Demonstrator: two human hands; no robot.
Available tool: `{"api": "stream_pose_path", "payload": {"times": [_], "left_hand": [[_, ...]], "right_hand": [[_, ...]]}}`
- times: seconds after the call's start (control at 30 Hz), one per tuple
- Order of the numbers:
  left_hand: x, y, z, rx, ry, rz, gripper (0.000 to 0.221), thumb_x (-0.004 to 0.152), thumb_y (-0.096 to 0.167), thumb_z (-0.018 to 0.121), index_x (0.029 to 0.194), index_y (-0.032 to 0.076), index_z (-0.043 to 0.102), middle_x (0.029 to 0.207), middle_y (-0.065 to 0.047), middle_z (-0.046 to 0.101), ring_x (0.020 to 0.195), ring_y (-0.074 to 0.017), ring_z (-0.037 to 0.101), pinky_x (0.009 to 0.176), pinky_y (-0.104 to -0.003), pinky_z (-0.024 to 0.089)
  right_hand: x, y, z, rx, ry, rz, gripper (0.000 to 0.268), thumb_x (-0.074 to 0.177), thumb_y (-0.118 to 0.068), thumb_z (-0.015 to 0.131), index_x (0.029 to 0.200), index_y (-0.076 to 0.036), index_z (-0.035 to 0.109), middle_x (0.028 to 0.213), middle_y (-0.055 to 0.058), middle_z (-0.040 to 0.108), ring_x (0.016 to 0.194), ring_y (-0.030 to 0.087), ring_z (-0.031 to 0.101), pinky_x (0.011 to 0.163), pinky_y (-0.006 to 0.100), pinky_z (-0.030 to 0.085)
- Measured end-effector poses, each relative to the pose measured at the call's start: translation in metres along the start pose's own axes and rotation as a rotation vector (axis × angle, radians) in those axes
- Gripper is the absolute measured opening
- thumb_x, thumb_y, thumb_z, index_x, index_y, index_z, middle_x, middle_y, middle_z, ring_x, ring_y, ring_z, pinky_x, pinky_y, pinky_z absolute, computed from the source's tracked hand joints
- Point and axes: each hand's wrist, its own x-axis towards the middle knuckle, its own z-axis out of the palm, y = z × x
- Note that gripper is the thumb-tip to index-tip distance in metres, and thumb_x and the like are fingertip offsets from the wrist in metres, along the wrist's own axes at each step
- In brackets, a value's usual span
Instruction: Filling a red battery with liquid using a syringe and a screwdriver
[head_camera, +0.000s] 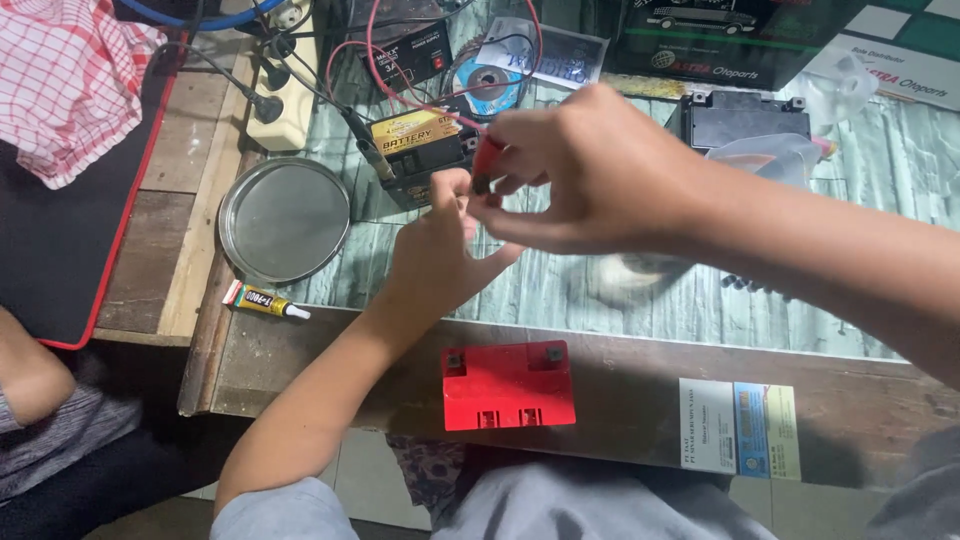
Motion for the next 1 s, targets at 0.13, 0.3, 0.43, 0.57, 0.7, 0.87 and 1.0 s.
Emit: {"api": "stream_pose_path", "payload": {"times": [0.13,0.3,0.43,0.57,0.7,0.87,1.0], "left_hand": [[0.004,-0.006,-0.012,0.006,-0.345,-0.082,0.048,0.092,0.055,0.068,0.077,0.017,0.045,0.056,0.005,0.046,0.047,-0.0196,0.048,0.051,-0.037,0.037],[0.02,0.005,-0.014,0.121,-0.781,-0.221,0.049,0.095,0.063,0.057,0.079,0.019,0.046,0.061,0.002,0.051,0.057,-0.0207,0.051,0.059,-0.037,0.038],[0.029,0.004,-0.011,0.21,-0.972,-0.26,0.046,0.101,0.061,0.051,0.084,0.019,0.045,0.067,0.001,0.056,0.061,-0.0199,0.052,0.056,-0.035,0.038],[0.026,-0.013,0.001,0.226,-0.911,-0.242,0.047,0.101,0.062,0.052,0.081,0.02,0.045,0.065,0.003,0.053,0.06,-0.0182,0.05,0.056,-0.035,0.036],[0.02,-0.02,0.008,0.225,-0.86,-0.127,0.047,0.1,0.063,0.05,0.081,0.02,0.048,0.061,0.003,0.053,0.054,-0.018,0.05,0.05,-0.034,0.038],[0.009,-0.037,0.019,0.188,-0.706,0.011,0.049,0.098,0.065,0.05,0.084,0.017,0.052,0.059,0.0,0.056,0.055,-0.0228,0.057,0.047,-0.038,0.044],[0.015,-0.026,0.011,0.183,-0.841,-0.098,0.056,0.097,0.069,0.039,0.092,0.015,0.056,0.063,-0.005,0.058,0.064,-0.0243,0.061,0.059,-0.039,0.049]], "right_hand": [[0.01,0.02,-0.023,-0.054,-0.012,-0.063,0.025,0.093,-0.017,0.085,0.09,0.002,0.07,0.084,0.013,0.078,0.078,0.021,0.079,0.071,0.034,0.065],[0.02,0.051,-0.012,-0.131,-0.067,-0.062,0.018,0.095,-0.014,0.082,0.094,0.001,0.072,0.082,0.013,0.076,0.077,0.024,0.077,0.07,0.035,0.063],[0.03,0.077,0.006,-0.327,-0.136,-0.063,0.029,0.1,-0.027,0.08,0.09,0.0,0.073,0.076,0.016,0.074,0.069,0.032,0.073,0.055,0.04,0.055],[0.042,0.092,0.017,-0.378,-0.134,-0.053,0.034,0.104,-0.03,0.077,0.084,-0.004,0.069,0.061,0.012,0.065,0.054,0.033,0.062,0.05,0.041,0.045],[0.047,0.093,0.021,-0.328,-0.19,-0.01,0.028,0.103,-0.026,0.075,0.087,-0.003,0.068,0.067,0.014,0.069,0.062,0.034,0.066,0.054,0.042,0.049],[0.052,0.103,0.025,-0.33,-0.204,0.009,0.03,0.102,-0.028,0.077,0.085,-0.004,0.068,0.063,0.014,0.065,0.06,0.036,0.063,0.055,0.043,0.048],[0.054,0.109,0.03,-0.366,-0.236,0.039,0.033,0.101,-0.033,0.076,0.086,-0.004,0.066,0.064,0.014,0.067,0.063,0.037,0.065,0.057,0.045,0.049]]}}
